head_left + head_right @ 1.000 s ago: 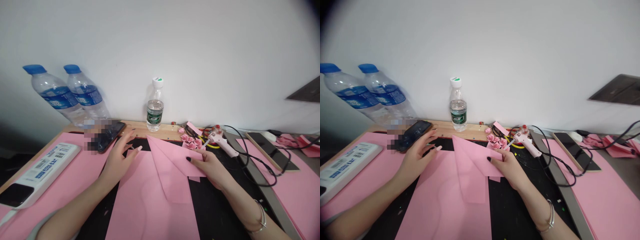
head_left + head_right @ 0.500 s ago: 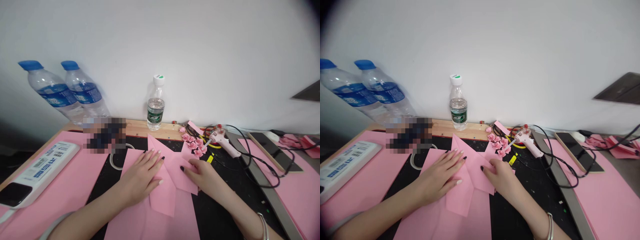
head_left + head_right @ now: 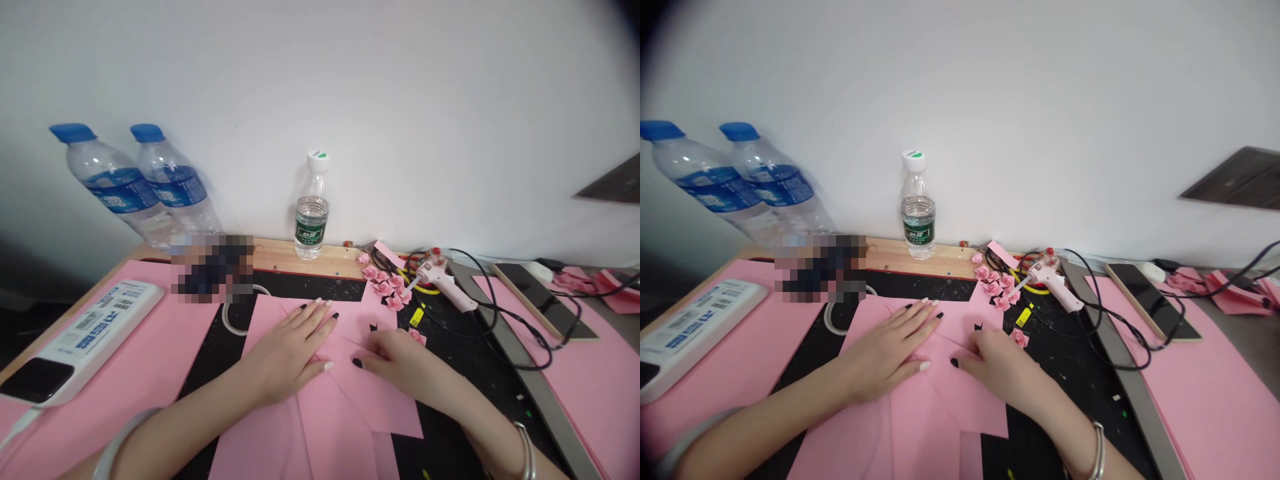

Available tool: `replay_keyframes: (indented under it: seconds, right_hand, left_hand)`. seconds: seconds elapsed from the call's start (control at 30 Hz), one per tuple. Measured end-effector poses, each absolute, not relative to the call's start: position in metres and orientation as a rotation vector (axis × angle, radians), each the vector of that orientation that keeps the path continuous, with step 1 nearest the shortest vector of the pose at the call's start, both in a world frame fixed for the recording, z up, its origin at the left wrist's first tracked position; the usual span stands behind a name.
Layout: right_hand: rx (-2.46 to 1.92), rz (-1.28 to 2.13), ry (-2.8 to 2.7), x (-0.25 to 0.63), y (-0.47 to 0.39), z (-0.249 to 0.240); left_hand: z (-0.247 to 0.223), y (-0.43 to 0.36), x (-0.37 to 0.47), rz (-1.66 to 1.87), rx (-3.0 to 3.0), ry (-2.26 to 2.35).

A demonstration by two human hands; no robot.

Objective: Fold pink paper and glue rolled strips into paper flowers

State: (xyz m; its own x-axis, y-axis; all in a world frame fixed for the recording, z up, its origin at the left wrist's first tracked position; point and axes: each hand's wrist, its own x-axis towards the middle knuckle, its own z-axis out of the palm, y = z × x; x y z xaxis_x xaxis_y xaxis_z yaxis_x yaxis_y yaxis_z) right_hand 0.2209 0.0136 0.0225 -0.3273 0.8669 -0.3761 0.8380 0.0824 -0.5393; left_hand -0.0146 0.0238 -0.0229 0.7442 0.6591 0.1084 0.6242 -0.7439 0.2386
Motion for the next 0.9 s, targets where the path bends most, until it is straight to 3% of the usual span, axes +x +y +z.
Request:
replay_keyframes:
  seconds: [0.53,0.77,0.9]
  right_hand:
    - [-1.932,0.857,-2.173,0.235,0.02,0.02]
    - [-2.147,0.241,-2.404,0.218,0.008,0.025]
    - [-2.148,0.118,-2.499,0.198,0.012,0.029]
  left_hand:
    - [-0.022,0.041,-0.015,0.271,2.823,1.375]
    - [-0.018,0.029,0.002,0.228,2.968,1.311]
    - [-0.021,0.02,0.012,0.32,3.055,1.2]
